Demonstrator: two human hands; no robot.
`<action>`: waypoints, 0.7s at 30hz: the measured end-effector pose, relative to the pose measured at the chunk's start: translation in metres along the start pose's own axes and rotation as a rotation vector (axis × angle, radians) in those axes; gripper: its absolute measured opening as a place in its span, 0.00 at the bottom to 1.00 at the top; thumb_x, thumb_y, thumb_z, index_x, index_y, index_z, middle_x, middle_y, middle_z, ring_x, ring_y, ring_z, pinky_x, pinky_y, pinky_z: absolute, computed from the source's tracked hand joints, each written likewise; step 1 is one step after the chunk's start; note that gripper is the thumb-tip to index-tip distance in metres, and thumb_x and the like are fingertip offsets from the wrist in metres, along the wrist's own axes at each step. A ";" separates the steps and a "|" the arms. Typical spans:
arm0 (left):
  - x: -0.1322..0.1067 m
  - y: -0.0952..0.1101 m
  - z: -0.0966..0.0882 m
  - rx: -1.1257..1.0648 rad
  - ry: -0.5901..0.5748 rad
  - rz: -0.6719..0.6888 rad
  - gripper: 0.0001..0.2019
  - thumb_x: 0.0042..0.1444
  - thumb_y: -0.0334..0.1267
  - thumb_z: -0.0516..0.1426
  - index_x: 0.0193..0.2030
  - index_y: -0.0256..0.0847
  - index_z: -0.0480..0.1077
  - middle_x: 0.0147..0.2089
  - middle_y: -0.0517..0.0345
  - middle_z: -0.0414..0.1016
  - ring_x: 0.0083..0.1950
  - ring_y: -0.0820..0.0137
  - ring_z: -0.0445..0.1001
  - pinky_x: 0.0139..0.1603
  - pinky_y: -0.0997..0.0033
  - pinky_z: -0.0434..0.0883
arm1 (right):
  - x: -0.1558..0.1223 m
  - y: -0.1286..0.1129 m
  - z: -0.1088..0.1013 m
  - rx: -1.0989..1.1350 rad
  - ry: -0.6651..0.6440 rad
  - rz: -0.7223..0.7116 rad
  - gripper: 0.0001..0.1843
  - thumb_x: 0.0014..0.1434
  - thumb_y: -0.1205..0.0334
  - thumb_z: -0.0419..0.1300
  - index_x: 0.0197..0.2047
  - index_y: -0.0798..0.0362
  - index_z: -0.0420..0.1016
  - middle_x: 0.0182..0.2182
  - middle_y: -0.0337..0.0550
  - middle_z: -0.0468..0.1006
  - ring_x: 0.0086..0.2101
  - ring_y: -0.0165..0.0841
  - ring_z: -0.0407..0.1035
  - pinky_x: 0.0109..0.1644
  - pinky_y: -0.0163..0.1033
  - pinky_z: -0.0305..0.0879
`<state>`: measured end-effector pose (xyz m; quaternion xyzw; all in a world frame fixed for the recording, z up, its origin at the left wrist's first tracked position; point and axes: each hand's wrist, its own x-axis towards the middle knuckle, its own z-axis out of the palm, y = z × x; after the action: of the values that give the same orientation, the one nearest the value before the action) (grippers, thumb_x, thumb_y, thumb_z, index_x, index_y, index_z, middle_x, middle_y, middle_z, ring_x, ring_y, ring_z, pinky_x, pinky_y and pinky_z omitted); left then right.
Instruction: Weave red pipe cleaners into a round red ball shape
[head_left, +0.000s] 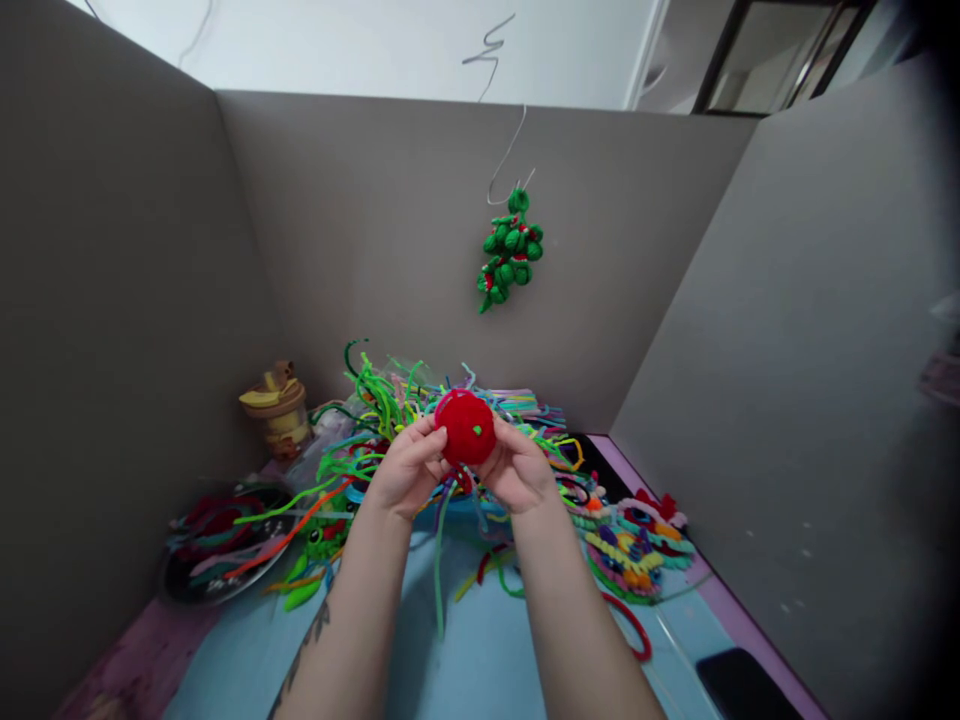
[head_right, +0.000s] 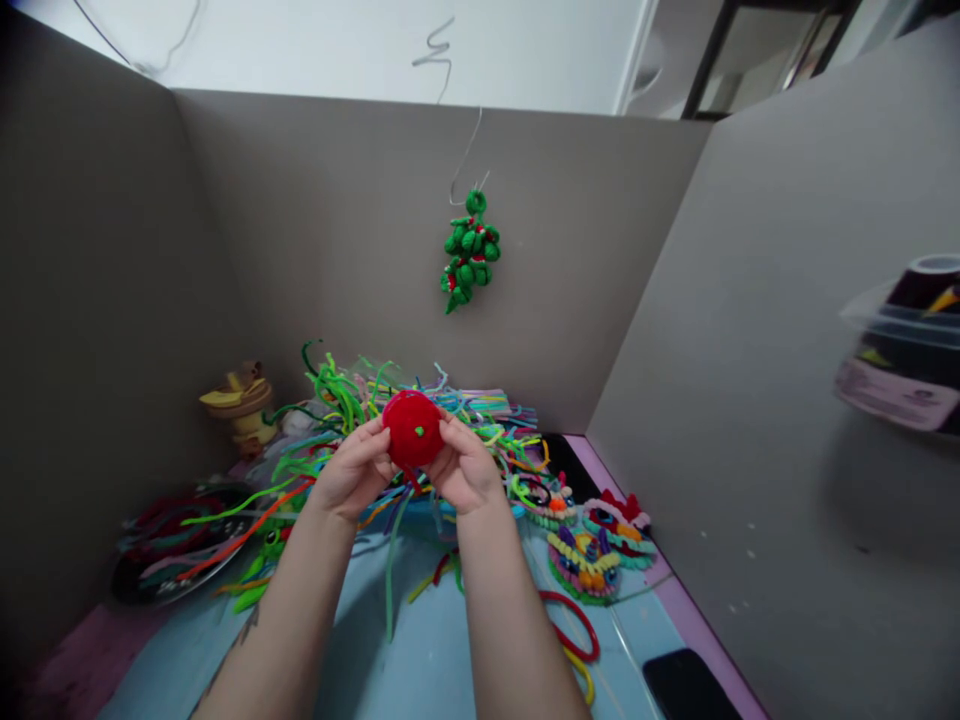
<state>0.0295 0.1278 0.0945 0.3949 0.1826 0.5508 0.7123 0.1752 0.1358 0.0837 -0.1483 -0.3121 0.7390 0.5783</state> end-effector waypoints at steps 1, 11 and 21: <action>0.000 0.000 0.001 0.002 -0.007 0.001 0.16 0.46 0.35 0.64 0.43 0.36 0.72 0.41 0.52 0.79 0.39 0.70 0.76 0.41 0.73 0.71 | 0.001 0.000 -0.002 0.002 0.008 -0.002 0.13 0.48 0.64 0.63 0.40 0.49 0.72 0.36 0.36 0.81 0.35 0.31 0.75 0.39 0.37 0.71; -0.003 0.002 0.007 -0.025 -0.038 0.061 0.24 0.44 0.31 0.65 0.50 0.38 0.67 0.46 0.51 0.76 0.42 0.69 0.76 0.44 0.71 0.71 | 0.004 0.005 -0.005 0.094 0.010 0.080 0.10 0.49 0.70 0.61 0.38 0.52 0.72 0.32 0.37 0.83 0.31 0.29 0.77 0.37 0.34 0.73; -0.005 0.005 0.005 0.044 0.107 0.022 0.22 0.44 0.32 0.66 0.46 0.38 0.66 0.37 0.56 0.78 0.29 0.75 0.75 0.30 0.79 0.72 | 0.011 0.006 -0.015 0.171 0.104 0.108 0.07 0.55 0.71 0.56 0.37 0.54 0.72 0.30 0.39 0.83 0.30 0.32 0.77 0.34 0.38 0.74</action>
<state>0.0281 0.1215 0.1012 0.3822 0.2282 0.5750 0.6865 0.1761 0.1494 0.0697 -0.1531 -0.2092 0.7844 0.5635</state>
